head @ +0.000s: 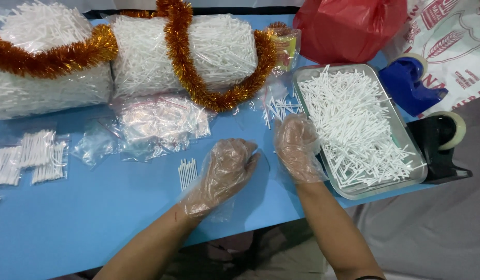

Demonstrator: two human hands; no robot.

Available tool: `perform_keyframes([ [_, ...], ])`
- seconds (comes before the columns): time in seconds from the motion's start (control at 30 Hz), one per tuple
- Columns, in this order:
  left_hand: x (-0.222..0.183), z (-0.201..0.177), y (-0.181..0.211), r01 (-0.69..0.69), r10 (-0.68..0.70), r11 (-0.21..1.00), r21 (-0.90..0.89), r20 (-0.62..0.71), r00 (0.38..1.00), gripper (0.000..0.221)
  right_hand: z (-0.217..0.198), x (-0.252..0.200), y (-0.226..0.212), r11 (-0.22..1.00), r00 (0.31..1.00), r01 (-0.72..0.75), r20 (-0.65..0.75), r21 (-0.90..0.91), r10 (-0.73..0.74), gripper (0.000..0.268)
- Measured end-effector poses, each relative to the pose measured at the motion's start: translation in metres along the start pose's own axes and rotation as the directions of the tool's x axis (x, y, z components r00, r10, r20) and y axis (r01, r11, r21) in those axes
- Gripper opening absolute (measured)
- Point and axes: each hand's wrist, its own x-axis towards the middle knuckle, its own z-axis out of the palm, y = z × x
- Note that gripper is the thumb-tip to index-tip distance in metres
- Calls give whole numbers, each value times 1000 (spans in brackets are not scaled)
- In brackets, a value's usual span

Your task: The person, wearing plastic gloves, picks up cotton swabs one by one from a metal tray and organizes them into a small bundle, then places the bundle into a small plastic bag.

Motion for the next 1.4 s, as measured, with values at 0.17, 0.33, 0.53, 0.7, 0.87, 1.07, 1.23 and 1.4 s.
perform_keyframes([
  [0.17,0,-1,3,38,-38,999,8,16,999,16,59,-39,-64,736,942,-285,36,614,335,35],
  [0.33,2,2,-2,53,-53,998,-14,19,998,16,56,-40,-64,756,947,-271,24,596,321,33],
  [0.53,1,-3,1,74,-74,997,-40,-3,997,16,54,-41,-66,790,956,-240,-4,565,294,29],
  [0.7,3,-2,-3,48,-48,998,-28,-21,999,15,54,-35,-64,812,960,-215,-33,542,277,26],
  [0.87,8,-10,-3,33,-44,993,-113,-95,995,15,54,-34,-56,833,971,-171,-52,525,232,24],
  [1.07,17,13,-24,109,-125,969,-224,-58,991,28,52,-32,-59,856,972,-161,-72,490,224,22],
  [1.23,40,-41,29,298,-293,817,-494,90,952,49,36,-14,-47,310,867,-496,442,811,230,31],
  [1.4,42,-48,34,354,-326,643,-679,176,929,51,34,-12,-50,-679,749,-587,615,441,-247,36],
])
